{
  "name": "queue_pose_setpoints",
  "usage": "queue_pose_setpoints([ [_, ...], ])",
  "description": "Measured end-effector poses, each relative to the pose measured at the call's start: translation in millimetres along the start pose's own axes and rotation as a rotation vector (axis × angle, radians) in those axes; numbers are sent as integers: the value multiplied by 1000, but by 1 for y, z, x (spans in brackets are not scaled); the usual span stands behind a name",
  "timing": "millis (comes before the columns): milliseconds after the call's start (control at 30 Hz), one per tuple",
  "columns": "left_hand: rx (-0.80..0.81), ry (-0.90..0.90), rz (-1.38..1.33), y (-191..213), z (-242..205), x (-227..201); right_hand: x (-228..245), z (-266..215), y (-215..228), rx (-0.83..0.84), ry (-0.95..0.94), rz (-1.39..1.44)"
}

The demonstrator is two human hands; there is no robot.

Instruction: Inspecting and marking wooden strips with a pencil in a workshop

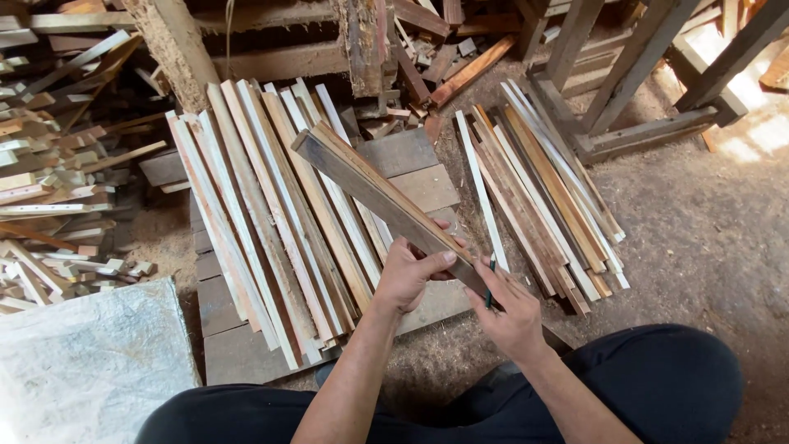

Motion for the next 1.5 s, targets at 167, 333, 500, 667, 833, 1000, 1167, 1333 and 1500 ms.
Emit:
queue_pose_setpoints([
  [167,10,1,17,0,1,2,-3,-7,-2,-24,3,41],
  [333,14,-2,54,1,-2,2,4,-2,2,-41,0,54],
  [500,24,9,66,-2,-2,1,8,1,4,-56,-2,22],
  [667,23,12,82,-4,-3,-1,10,0,8,-72,-12,41],
  [833,21,-11,77,-2,-3,1,7,0,8,-47,-16,38],
  [1000,15,-45,137,-12,-6,-18,11,13,8,55,-87,197],
  [1167,20,-48,163,-26,-10,-21,43,73,32,35,-239,505],
  [1333,81,13,254,-41,-13,-5,57,126,8,170,-341,779],
  [1500,180,-95,412,-37,-16,-5,52,139,-17,165,-419,805],
])
Point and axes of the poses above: each hand's wrist, its own z-axis towards the middle knuckle, its own y-axis out of the back of the hand, x = y × z, the point moved 9 cm from there along z, towards the middle knuckle, and after that the axes turned 8 degrees about x, right-handed, at the moved point
